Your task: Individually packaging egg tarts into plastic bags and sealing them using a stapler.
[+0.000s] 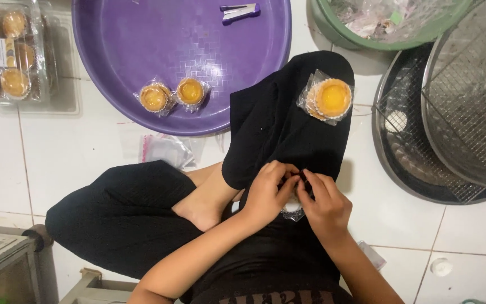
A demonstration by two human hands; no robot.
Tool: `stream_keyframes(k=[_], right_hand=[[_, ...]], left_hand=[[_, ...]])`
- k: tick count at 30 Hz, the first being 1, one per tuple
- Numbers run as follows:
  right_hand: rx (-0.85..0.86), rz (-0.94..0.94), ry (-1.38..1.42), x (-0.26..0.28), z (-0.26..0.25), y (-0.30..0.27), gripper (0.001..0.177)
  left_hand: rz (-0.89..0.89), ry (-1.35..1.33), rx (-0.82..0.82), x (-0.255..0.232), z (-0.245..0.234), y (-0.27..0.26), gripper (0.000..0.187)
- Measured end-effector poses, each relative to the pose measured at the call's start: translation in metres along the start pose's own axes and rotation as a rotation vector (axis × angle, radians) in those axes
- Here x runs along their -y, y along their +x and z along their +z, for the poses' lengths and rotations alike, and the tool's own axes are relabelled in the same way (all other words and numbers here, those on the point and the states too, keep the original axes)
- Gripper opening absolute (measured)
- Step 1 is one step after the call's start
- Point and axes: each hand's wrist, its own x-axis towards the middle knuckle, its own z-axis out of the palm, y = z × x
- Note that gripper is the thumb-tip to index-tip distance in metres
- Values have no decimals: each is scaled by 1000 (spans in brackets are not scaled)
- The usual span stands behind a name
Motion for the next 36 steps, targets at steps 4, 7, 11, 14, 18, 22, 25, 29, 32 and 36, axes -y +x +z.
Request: stream_keyframes(k=[4,7,11,14,18,22,25,29,32,36], right_hand=[[20,2,-67,-2,8,-7,21],[-26,2,-26,-1,11,-4,15],[-15,173,258,2,10,1,12],[16,285,422,-1,8,3,14],[-18,252,481,-1,8,10,14],[-46,194,443,1,10,13,14],[-74,92,314,0,14,11,15],[-54,189,361,-8,20,9,13],[-42,500,519,-27,18,14,15],[-373,973,1040,-78,-11,39,17]], left_hand=[[40,14,16,-1,3,-2,7],[96,24,13,0,5,0,6],[145,28,1,4,8,-2,10],[147,-12,-9,4,9,-4,12],[115,-73,-38,4,8,-5,12],[104,-72,-40,3,7,-5,11],[103,-48,-39,0,5,-5,9],[86,-49,-48,1,9,-6,10],[44,-82,-71,5,13,-2,12],[-140,-159,-128,18,14,5,13]])
